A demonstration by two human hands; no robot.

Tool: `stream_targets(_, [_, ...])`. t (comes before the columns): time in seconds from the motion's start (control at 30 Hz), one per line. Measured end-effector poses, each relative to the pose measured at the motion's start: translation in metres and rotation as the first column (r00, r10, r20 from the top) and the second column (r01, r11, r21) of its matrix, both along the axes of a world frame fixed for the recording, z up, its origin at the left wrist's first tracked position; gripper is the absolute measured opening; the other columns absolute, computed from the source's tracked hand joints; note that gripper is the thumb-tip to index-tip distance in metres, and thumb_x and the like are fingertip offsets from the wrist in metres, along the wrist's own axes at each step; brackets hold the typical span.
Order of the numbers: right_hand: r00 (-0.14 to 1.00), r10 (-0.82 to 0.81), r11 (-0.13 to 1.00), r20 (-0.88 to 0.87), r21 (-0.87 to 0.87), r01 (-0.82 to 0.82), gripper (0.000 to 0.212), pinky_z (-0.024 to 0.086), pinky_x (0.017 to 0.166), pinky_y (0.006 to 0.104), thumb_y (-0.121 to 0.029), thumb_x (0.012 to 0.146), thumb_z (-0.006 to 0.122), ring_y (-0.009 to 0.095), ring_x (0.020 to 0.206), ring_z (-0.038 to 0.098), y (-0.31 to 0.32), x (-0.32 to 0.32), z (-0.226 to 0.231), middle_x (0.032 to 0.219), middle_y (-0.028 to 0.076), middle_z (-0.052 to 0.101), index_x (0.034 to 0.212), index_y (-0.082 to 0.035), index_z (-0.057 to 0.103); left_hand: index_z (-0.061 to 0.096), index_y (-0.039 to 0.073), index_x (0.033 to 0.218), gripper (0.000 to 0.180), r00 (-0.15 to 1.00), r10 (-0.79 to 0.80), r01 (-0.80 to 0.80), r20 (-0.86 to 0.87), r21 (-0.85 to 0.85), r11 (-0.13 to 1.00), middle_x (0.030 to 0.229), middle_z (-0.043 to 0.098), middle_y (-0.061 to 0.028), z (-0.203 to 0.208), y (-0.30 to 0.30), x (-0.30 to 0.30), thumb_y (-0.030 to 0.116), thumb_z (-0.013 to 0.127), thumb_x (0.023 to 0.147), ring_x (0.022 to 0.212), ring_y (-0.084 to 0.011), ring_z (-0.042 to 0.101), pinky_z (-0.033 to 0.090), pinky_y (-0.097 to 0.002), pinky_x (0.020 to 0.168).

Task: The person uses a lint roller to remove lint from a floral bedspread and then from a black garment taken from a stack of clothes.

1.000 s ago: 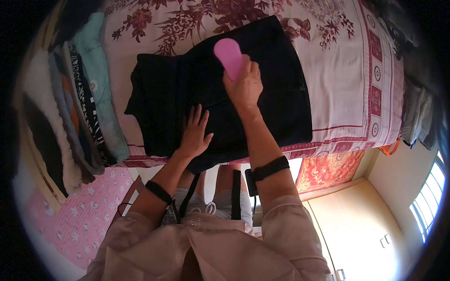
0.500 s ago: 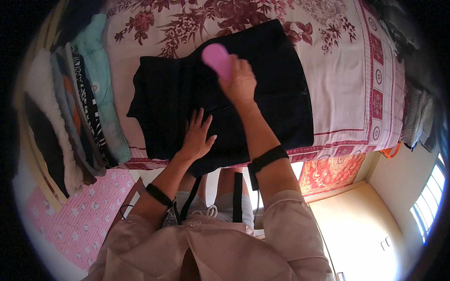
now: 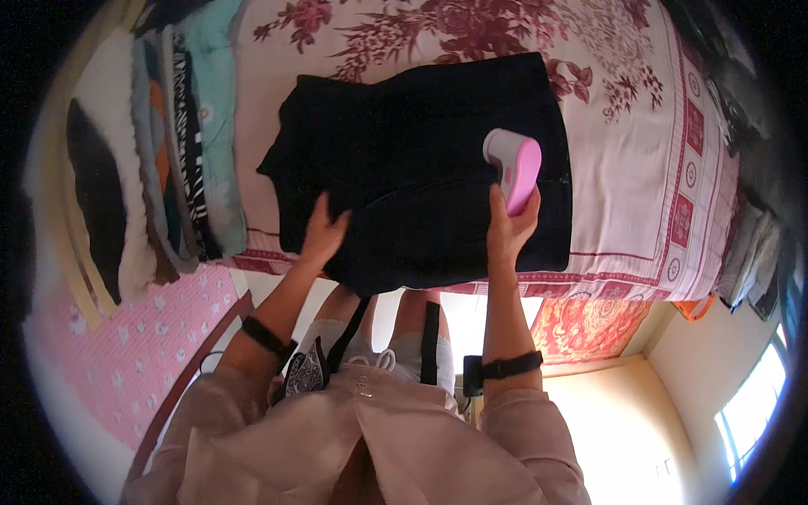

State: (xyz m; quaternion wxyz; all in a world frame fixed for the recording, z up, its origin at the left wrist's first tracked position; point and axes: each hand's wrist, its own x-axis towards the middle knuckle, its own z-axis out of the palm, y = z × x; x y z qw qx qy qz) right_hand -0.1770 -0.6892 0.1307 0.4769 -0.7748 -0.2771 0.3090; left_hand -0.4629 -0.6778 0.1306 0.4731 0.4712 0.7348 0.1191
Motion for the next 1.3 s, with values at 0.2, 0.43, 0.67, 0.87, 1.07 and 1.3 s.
stream_targets(0.2, [0.998,0.049,0.996,-0.026,0.076,-0.047,0.058,0.046,0.081,0.0293,-0.023,0.079,0.075,0.017,0.093,0.055,-0.025,-0.014,0.044,0.107,0.010,0.058,0.125,0.001,0.050,0.025,0.008,0.148,0.075,0.719,-0.511,0.402,0.471,0.318,0.859,0.148,0.031,-0.0164,0.027,-0.019,0.104,0.021,0.066,0.087,0.130,-0.0307,0.042,0.038,-0.0459,0.107])
stream_targets(0.43, [0.991,0.127,0.988,0.034,0.087,-0.130,0.060,0.046,0.083,0.0306,-0.026,0.079,0.075,0.019,0.096,0.056,-0.034,0.010,0.071,0.109,0.010,0.058,0.127,-0.002,0.049,0.053,0.006,0.128,0.051,0.916,-0.392,0.393,-0.085,0.393,0.832,0.132,0.051,-0.0170,0.016,-0.052,0.038,0.011,0.067,0.080,0.123,-0.0347,0.047,0.038,-0.0416,0.105])
stream_targets(0.67, [0.988,0.154,0.988,0.027,-0.026,-0.153,0.063,0.047,0.079,0.0308,-0.033,0.079,0.074,0.020,0.095,0.055,-0.065,0.011,0.066,0.107,0.012,0.058,0.127,-0.002,0.048,0.055,0.004,0.122,0.051,0.747,-0.629,0.628,-0.214,-0.085,0.774,0.120,0.058,-0.0220,-0.002,-0.038,-0.011,0.027,0.068,0.080,0.105,-0.0367,0.059,0.047,-0.0433,0.091])
stream_targets(0.87, [0.987,0.158,0.987,0.034,-0.013,-0.158,0.064,0.048,0.075,0.0308,-0.035,0.079,0.073,0.019,0.091,0.056,-0.083,0.035,0.069,0.105,0.013,0.058,0.128,-0.002,0.048,0.066,0.002,0.101,0.038,0.418,-0.904,0.857,0.089,-0.369,0.360,0.105,0.064,-0.0201,0.025,-0.064,-0.031,0.031,0.067,0.078,0.098,-0.0350,0.062,0.049,-0.0419,0.087])
stream_targets(1.07, [0.996,0.090,0.993,-0.016,-0.070,-0.091,0.070,0.050,0.075,0.0330,-0.043,0.077,0.072,0.021,0.091,0.058,-0.093,0.046,0.072,0.105,0.015,0.059,0.128,-0.002,0.048,0.062,0.007,0.112,0.037,0.796,-0.591,0.586,-0.131,-0.081,0.806,0.109,0.060,-0.0160,0.027,-0.037,-0.017,0.025,0.068,0.081,0.100,-0.0310,0.061,0.050,-0.0385,0.085])
stream_targets(1.3, [0.993,0.120,0.991,-0.003,-0.059,-0.120,0.071,0.047,0.085,0.0384,-0.040,0.077,0.073,0.026,0.097,0.057,-0.113,0.033,0.079,0.110,0.017,0.059,0.130,-0.001,0.046,0.058,0.017,0.123,0.044,0.087,-0.892,0.974,-0.444,-0.149,0.169,0.112,0.063,-0.0151,0.020,0.001,0.090,0.005,0.063,0.081,0.092,-0.0332,0.065,0.054,-0.0410,0.079])
